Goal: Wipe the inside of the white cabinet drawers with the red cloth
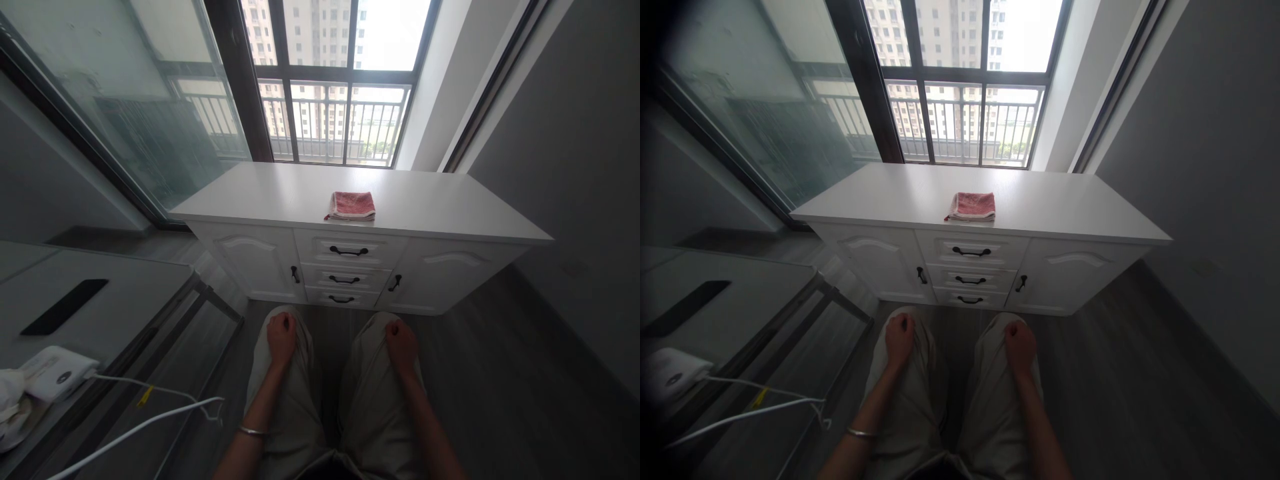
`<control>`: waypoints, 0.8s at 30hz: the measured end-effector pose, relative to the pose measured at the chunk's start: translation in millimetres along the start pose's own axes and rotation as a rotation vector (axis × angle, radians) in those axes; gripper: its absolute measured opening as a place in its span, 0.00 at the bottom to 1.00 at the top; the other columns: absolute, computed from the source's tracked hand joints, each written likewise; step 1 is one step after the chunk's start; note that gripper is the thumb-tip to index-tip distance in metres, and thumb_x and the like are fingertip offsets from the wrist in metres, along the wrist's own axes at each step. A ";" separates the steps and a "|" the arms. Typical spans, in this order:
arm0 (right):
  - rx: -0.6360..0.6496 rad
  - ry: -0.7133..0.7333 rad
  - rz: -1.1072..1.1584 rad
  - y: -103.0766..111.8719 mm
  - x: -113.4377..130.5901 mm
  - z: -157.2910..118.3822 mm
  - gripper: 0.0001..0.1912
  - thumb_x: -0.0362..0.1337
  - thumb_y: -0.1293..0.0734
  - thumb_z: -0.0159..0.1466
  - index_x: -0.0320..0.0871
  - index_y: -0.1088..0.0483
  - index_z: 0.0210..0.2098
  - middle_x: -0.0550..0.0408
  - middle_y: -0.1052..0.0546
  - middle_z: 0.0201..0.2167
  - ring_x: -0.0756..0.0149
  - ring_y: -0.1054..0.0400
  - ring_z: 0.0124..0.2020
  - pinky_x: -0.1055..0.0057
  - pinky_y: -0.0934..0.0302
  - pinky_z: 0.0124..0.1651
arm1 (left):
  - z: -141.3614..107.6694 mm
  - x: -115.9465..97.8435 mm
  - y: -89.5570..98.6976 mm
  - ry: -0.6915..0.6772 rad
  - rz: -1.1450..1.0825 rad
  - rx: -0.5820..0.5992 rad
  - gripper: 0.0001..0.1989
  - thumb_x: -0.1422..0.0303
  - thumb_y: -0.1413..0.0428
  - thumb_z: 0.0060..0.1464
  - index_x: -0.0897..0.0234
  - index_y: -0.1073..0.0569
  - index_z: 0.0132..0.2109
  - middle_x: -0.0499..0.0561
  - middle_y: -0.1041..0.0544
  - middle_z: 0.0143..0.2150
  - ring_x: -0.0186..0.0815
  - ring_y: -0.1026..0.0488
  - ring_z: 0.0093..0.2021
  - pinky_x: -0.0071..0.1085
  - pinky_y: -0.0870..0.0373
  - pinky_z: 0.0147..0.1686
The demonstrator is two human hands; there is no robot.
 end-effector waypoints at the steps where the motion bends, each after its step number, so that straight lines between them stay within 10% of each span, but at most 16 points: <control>1: 0.002 -0.004 -0.003 0.0 0.0 0.1 0.14 0.45 0.45 0.64 0.48 0.44 0.24 0.54 0.34 0.23 0.63 0.42 0.28 0.66 0.57 0.35 | 0.1 -0.4 0.2 0.000 0.000 0.001 0.12 0.62 0.51 0.61 0.59 0.29 0.31 0.51 0.28 0.31 0.42 0.30 0.37 0.37 0.36 0.42; 24: 0.017 -0.019 -0.020 2.3 4.4 0.3 0.14 0.45 0.45 0.64 0.48 0.43 0.25 0.52 0.32 0.24 0.62 0.41 0.29 0.65 0.55 0.34 | 0.5 -3.3 2.4 0.003 -0.005 0.006 0.09 0.65 0.49 0.58 0.59 0.29 0.31 0.51 0.26 0.31 0.41 0.29 0.38 0.37 0.35 0.43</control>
Point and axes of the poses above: each hand's wrist, its own z-axis towards the middle knuckle, its own y-axis out of the back of the hand, x = y × z, the point moved 6 cm from there along z, towards the middle knuckle
